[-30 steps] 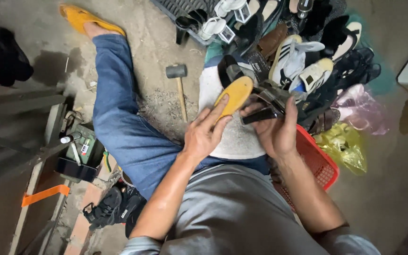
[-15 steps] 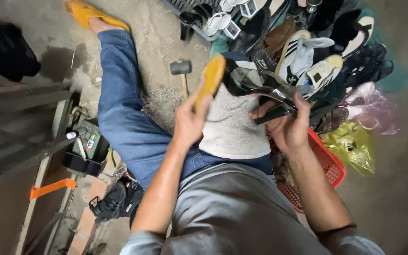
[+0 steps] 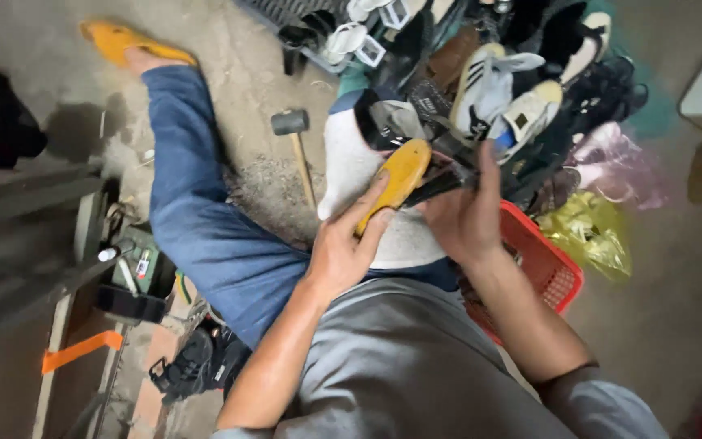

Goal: Repairing high-heeled shoes by hammering the heel and using a brush to apply treatment to the sole.

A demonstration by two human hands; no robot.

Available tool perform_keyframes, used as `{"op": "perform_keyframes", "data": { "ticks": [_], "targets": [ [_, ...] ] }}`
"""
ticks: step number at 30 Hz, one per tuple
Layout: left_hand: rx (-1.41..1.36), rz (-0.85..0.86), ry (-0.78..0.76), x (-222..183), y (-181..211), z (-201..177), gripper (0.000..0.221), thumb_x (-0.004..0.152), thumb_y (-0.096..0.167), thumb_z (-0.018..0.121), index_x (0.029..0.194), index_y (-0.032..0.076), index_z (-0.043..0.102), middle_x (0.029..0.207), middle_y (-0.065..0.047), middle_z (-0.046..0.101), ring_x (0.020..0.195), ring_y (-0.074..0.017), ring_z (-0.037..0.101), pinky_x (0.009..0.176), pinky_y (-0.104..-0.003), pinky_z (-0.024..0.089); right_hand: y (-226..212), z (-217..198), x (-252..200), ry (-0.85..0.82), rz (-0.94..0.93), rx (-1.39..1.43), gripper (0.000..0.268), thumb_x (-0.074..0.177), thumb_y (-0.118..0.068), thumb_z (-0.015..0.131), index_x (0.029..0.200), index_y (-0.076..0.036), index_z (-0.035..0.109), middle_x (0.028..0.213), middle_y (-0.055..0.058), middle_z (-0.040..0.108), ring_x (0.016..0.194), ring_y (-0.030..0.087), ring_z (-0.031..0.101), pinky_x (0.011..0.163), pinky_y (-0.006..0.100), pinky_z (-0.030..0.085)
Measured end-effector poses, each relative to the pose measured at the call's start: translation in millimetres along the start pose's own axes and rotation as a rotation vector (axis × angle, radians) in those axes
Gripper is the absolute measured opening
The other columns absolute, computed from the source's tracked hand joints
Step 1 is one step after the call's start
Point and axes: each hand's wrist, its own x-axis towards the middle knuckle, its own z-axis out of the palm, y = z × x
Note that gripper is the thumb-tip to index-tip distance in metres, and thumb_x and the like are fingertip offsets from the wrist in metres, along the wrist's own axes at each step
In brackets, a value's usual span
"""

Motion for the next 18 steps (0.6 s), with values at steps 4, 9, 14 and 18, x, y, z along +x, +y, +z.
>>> {"op": "perform_keyframes", "data": {
  "ticks": [4, 9, 14, 18],
  "targets": [
    [0.075, 0.122, -0.051, -13, 14, 7, 0.044, 0.095, 0.024, 0.072, 0.139, 0.028, 0.065, 0.109, -0.018, 0.077, 0.099, -0.0409, 0.073, 0.078, -0.048, 0.062, 16, 1, -5, 0.124, -0.024, 0.086, 0.081, 0.083, -0.073, 0.059, 0.125, -0.005, 0.068, 0.111, 0.010, 0.073, 0.108, 0.025, 0.070, 0.094, 0.037, 0.058],
    [0.235, 0.219, 0.038, -9, 10, 21, 0.041, 0.097, 0.037, 0.070, 0.138, 0.036, 0.065, 0.085, 0.000, 0.072, 0.076, -0.0248, 0.074, 0.063, -0.038, 0.061, 21, -12, 7, 0.016, -0.074, 0.120, 0.080, 0.087, -0.071, 0.054, 0.122, 0.000, 0.068, 0.113, 0.018, 0.073, 0.103, 0.034, 0.072, 0.095, 0.048, 0.058],
    [0.268, 0.283, 0.096, -14, 8, 29, 0.042, 0.098, 0.037, 0.070, 0.140, 0.034, 0.064, 0.078, 0.001, 0.062, 0.066, -0.0257, 0.070, 0.058, -0.039, 0.059, 28, -11, 2, -0.064, -0.097, 0.234, 0.060, 0.090, -0.064, 0.061, 0.115, -0.011, 0.069, 0.124, 0.014, 0.070, 0.116, 0.032, 0.068, 0.104, 0.047, 0.053],
    [0.283, 0.252, 0.078, -18, -15, 14, 0.041, 0.098, 0.037, 0.069, 0.139, 0.033, 0.065, 0.075, -0.003, 0.063, 0.067, -0.0308, 0.070, 0.055, -0.044, 0.058, 15, 1, 2, 0.062, -0.007, 0.229, 0.065, 0.089, -0.062, 0.059, 0.117, -0.006, 0.071, 0.115, 0.011, 0.073, 0.105, 0.027, 0.070, 0.092, 0.040, 0.055]
  ]
}}
